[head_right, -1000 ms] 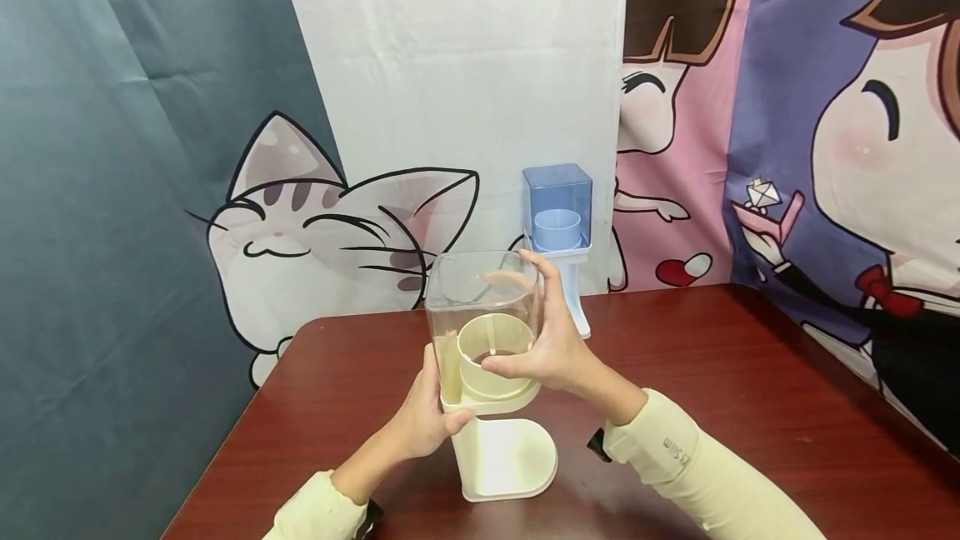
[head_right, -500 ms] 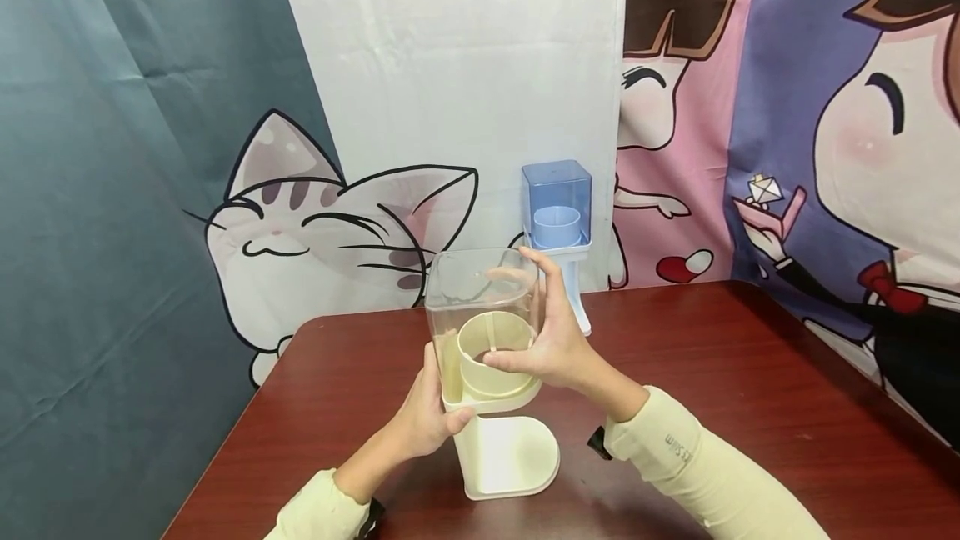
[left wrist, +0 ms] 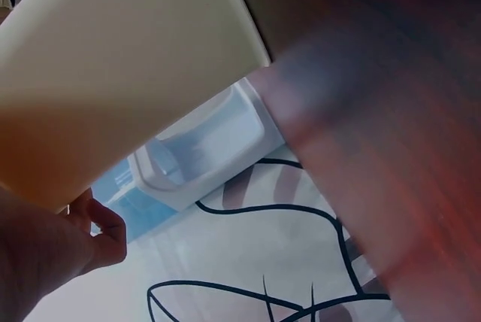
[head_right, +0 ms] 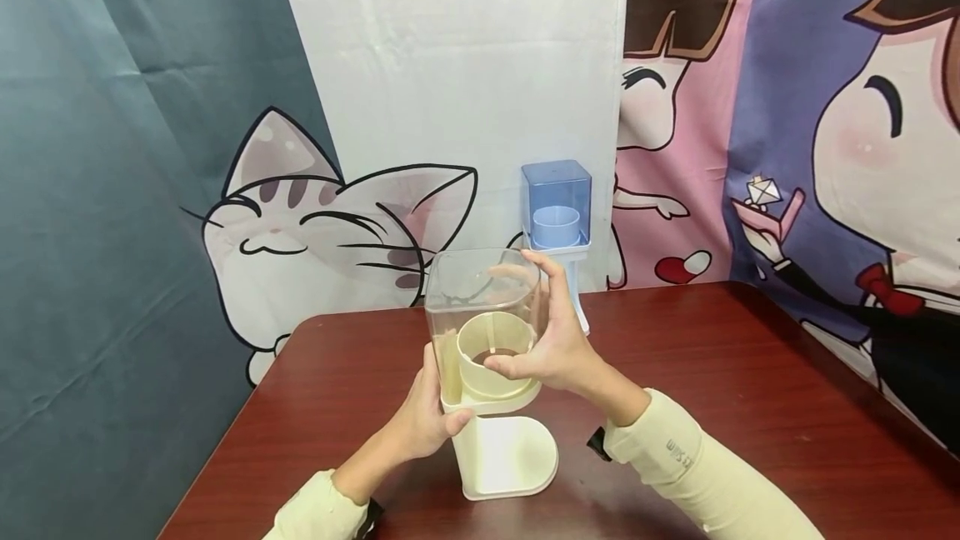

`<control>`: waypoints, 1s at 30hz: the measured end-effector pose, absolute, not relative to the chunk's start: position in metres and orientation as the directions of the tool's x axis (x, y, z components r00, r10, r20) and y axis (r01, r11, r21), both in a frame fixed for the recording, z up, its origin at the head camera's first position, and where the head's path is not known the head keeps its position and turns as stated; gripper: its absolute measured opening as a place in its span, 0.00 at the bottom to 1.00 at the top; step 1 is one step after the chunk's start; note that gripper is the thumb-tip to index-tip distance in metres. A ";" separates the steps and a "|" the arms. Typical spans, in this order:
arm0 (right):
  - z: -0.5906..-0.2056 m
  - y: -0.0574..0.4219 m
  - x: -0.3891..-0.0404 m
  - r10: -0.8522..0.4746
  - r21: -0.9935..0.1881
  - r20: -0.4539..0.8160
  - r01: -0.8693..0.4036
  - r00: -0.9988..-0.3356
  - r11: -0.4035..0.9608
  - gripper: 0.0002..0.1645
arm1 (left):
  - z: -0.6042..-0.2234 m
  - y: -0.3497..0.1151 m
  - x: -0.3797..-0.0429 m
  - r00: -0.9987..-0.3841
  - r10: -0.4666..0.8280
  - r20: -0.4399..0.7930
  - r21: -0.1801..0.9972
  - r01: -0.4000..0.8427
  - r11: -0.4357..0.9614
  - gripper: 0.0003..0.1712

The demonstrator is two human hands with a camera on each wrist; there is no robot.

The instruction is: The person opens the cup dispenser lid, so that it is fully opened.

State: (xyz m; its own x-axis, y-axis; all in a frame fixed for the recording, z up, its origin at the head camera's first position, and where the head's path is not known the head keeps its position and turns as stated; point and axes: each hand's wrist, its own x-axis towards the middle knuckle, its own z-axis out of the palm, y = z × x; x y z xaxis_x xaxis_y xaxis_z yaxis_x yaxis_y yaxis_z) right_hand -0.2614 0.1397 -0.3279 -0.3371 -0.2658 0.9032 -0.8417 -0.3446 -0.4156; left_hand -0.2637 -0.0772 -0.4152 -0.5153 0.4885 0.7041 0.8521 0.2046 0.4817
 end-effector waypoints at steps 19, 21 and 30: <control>-0.336 0.140 -0.254 -0.254 -0.543 0.831 -0.821 -0.496 -0.173 0.75 | -0.413 -0.077 -0.263 -0.554 0.484 0.677 0.550 0.818 0.167 0.57; -0.335 0.140 -0.255 -0.253 -0.546 0.829 -0.821 -0.499 -0.169 0.74 | -0.413 -0.078 -0.263 -0.557 0.486 0.673 0.558 0.814 0.159 0.58; -0.332 0.139 -0.257 -0.257 -0.515 0.850 -0.828 -0.460 -0.223 0.69 | -0.414 -0.077 -0.264 -0.530 0.483 0.697 0.532 0.834 0.147 0.57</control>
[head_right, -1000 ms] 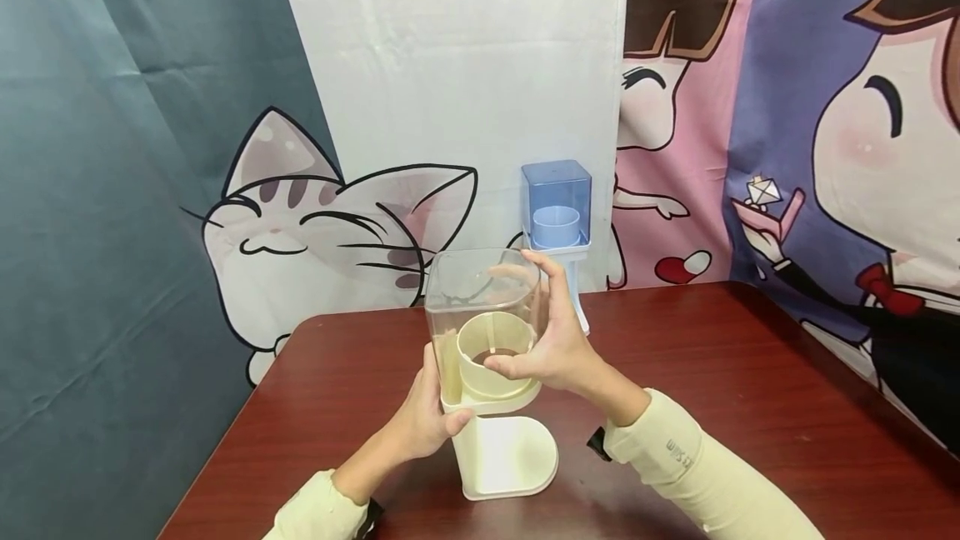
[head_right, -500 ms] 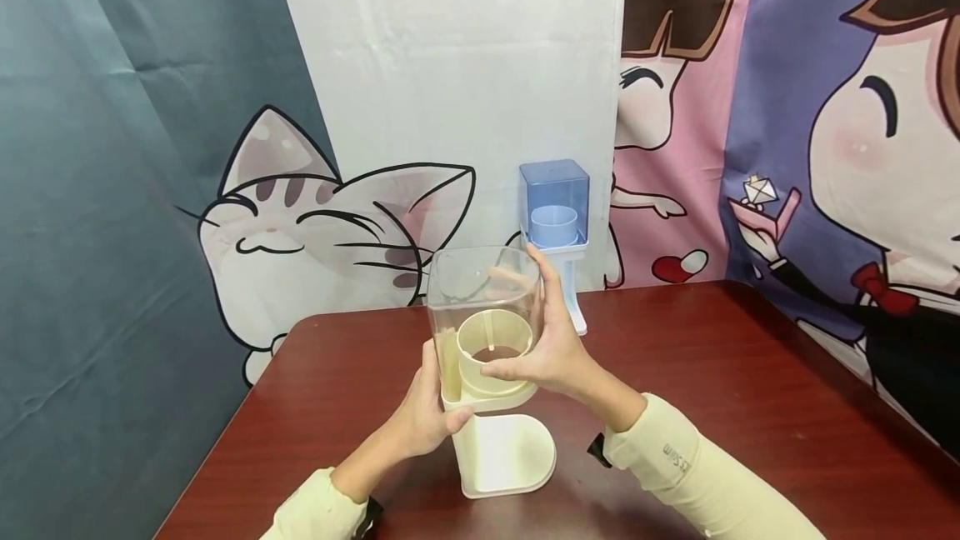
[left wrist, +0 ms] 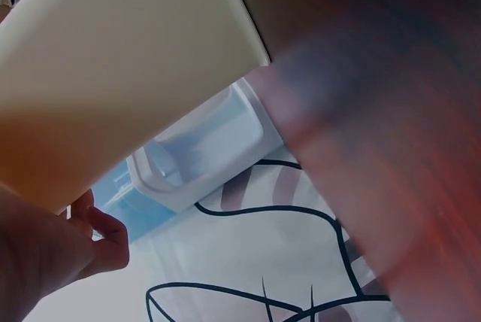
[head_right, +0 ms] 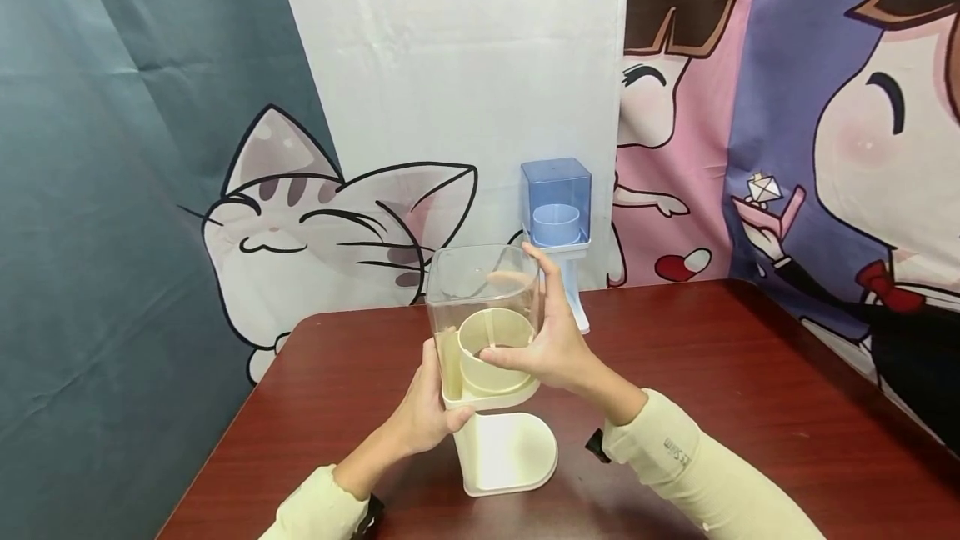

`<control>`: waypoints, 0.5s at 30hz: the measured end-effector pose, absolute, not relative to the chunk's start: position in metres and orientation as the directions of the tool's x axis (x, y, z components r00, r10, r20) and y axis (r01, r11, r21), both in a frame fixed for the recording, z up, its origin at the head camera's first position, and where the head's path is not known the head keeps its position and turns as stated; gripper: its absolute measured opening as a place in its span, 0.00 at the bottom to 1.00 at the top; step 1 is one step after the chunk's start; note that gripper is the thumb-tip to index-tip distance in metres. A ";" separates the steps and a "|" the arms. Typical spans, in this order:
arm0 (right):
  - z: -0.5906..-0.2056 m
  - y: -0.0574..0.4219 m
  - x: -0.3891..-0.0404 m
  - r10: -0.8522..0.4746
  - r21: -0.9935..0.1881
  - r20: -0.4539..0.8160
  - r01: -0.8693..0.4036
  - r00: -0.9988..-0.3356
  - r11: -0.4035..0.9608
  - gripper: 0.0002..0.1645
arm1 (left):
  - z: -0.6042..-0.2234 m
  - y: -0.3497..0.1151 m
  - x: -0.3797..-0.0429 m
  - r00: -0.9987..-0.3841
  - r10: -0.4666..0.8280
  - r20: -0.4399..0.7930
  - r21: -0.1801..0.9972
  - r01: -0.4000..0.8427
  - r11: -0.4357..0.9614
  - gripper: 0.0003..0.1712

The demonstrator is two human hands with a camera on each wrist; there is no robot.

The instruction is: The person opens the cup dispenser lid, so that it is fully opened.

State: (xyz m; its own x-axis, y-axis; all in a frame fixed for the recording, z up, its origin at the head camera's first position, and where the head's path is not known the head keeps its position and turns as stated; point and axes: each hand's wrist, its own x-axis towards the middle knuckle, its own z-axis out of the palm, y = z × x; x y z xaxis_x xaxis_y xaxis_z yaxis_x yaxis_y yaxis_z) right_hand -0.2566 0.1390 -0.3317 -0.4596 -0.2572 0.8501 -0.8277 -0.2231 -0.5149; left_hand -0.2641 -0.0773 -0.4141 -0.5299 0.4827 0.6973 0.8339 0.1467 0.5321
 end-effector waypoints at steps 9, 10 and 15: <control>-0.329 0.135 -0.260 -0.251 -0.380 0.917 -0.872 -0.310 -0.308 0.68 | -0.412 -0.077 -0.264 -0.509 0.472 0.719 0.496 0.853 0.164 0.58; -0.329 0.135 -0.261 -0.244 -0.366 0.923 -0.876 -0.298 -0.313 0.68 | -0.412 -0.077 -0.264 -0.510 0.475 0.717 0.495 0.853 0.168 0.58; -0.330 0.134 -0.262 -0.207 -0.315 0.944 -0.887 -0.257 -0.337 0.67 | -0.410 -0.078 -0.265 -0.527 0.484 0.698 0.500 0.843 0.198 0.58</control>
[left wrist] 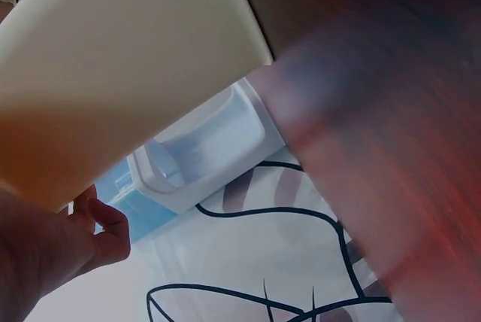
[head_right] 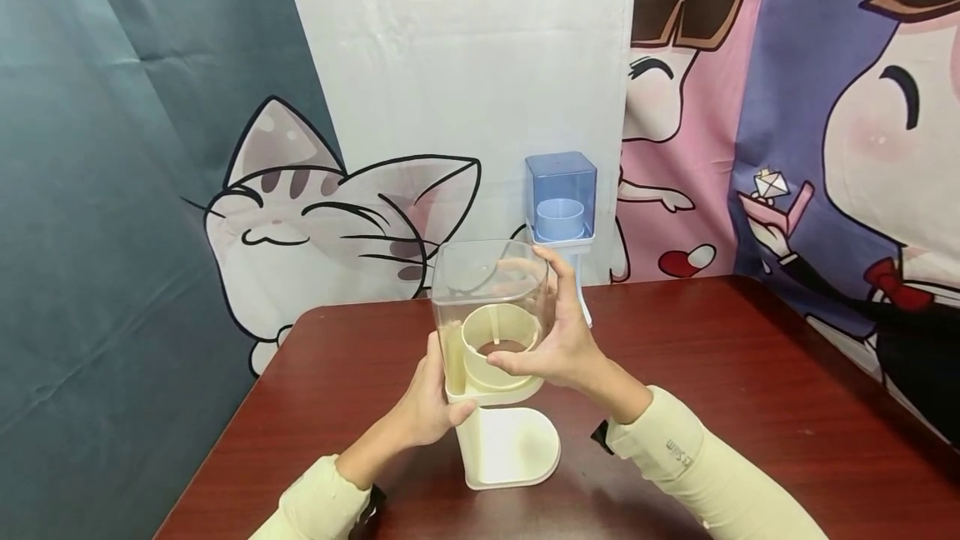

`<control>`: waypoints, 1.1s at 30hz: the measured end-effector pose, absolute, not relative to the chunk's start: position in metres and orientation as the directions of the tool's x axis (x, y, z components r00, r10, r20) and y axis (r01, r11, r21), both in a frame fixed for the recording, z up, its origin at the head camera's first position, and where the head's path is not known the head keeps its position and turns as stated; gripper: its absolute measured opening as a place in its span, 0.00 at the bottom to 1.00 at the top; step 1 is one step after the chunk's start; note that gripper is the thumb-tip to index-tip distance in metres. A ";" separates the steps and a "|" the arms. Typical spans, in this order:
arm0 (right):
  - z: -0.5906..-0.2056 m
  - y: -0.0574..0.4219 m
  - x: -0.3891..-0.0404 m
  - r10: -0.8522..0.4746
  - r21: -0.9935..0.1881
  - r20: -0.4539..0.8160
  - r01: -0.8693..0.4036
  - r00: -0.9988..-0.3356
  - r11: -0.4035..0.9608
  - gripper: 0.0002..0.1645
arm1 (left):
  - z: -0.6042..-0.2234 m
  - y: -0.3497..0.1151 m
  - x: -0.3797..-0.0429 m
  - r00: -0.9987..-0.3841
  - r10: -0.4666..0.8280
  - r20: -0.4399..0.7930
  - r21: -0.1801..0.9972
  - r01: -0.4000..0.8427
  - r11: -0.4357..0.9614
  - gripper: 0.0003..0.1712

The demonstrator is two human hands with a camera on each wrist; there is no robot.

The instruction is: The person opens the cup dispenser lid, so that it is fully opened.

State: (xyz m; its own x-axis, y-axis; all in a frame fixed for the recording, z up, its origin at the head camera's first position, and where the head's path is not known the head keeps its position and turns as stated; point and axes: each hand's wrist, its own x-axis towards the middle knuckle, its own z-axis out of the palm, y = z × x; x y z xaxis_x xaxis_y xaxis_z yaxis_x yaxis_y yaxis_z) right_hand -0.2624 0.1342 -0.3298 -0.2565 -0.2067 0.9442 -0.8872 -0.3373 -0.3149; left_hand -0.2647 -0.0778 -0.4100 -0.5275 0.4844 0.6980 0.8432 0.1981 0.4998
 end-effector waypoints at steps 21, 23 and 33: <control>-0.328 0.140 -0.262 -0.154 -0.493 0.870 -0.807 -0.469 -0.326 0.61 | -0.409 -0.076 -0.264 -0.598 0.495 0.630 0.606 0.777 0.167 0.58; -0.328 0.139 -0.263 -0.143 -0.450 0.892 -0.819 -0.428 -0.357 0.62 | -0.409 -0.076 -0.265 -0.592 0.501 0.632 0.601 0.782 0.167 0.58; -0.326 0.141 -0.265 -0.181 -0.437 0.899 -0.843 -0.398 -0.314 0.63 | -0.409 -0.078 -0.264 -0.600 0.506 0.620 0.617 0.771 0.158 0.59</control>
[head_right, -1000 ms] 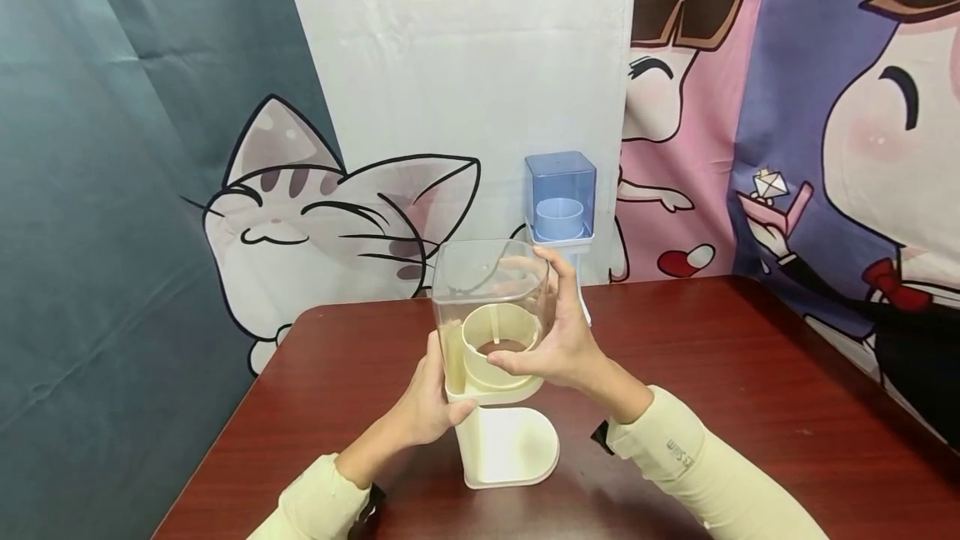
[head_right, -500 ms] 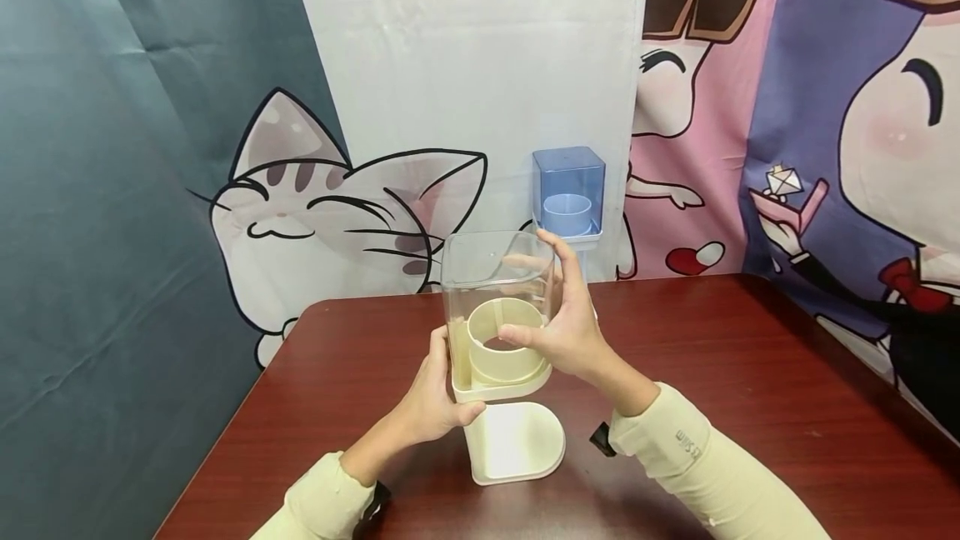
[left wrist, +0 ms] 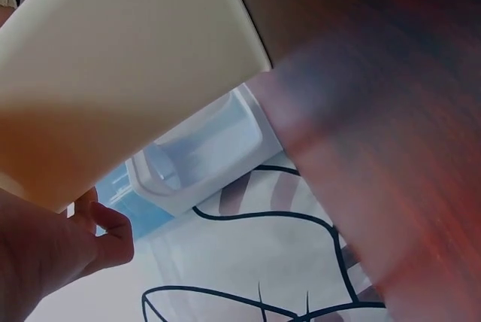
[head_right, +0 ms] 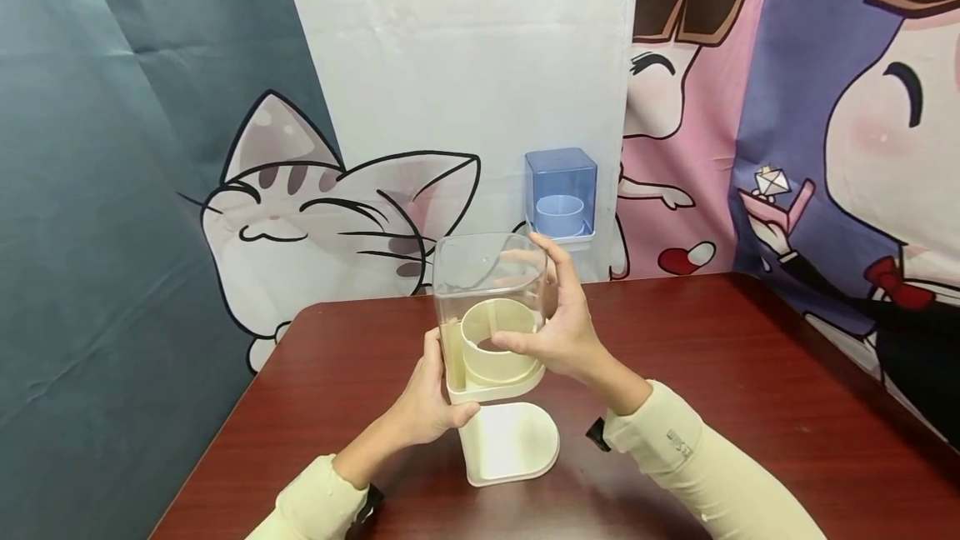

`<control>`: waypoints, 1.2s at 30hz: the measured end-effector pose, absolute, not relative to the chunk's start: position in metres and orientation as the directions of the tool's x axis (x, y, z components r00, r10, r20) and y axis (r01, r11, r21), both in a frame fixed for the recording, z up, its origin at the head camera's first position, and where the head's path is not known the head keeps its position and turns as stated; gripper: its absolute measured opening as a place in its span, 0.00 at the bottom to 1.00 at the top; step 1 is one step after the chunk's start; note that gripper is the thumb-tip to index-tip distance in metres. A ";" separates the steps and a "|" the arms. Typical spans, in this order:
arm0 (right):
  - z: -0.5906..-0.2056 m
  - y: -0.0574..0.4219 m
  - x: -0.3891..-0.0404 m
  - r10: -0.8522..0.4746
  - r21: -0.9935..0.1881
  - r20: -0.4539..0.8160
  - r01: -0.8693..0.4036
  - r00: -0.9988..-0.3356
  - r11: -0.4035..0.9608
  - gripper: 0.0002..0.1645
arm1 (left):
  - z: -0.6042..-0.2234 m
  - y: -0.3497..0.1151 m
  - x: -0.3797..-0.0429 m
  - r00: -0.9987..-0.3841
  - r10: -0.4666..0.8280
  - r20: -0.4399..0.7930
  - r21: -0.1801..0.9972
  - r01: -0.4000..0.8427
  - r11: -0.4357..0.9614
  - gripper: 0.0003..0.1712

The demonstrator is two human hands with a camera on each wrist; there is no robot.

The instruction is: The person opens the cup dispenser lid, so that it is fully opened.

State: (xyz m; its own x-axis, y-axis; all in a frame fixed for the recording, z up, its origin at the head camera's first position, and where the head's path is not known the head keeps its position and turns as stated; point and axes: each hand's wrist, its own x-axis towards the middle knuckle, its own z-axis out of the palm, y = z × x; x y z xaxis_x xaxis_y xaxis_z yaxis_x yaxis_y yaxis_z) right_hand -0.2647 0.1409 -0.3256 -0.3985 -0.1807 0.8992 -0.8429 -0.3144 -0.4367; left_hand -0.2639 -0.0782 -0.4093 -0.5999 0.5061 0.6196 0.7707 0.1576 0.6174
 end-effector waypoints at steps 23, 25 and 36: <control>-0.324 0.140 -0.262 -0.136 -0.423 0.906 -0.849 -0.400 -0.316 0.60 | -0.412 -0.078 -0.264 -0.573 0.512 0.639 0.597 0.790 0.139 0.59; -0.323 0.140 -0.262 -0.128 -0.455 0.890 -0.827 -0.438 -0.330 0.59 | -0.412 -0.078 -0.264 -0.581 0.511 0.633 0.599 0.786 0.153 0.59; -0.319 0.140 -0.263 -0.161 -0.390 0.921 -0.857 -0.355 -0.337 0.60 | -0.411 -0.078 -0.263 -0.576 0.513 0.637 0.588 0.793 0.160 0.59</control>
State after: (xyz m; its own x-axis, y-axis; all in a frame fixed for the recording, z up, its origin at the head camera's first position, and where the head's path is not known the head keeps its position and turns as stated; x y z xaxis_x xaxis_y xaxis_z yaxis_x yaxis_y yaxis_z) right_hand -0.2630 0.1399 -0.3188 -0.3550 -0.1614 0.9208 -0.8571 -0.3372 -0.3895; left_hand -0.2633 -0.0779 -0.4106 -0.5759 0.5128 0.6367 0.7928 0.1600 0.5882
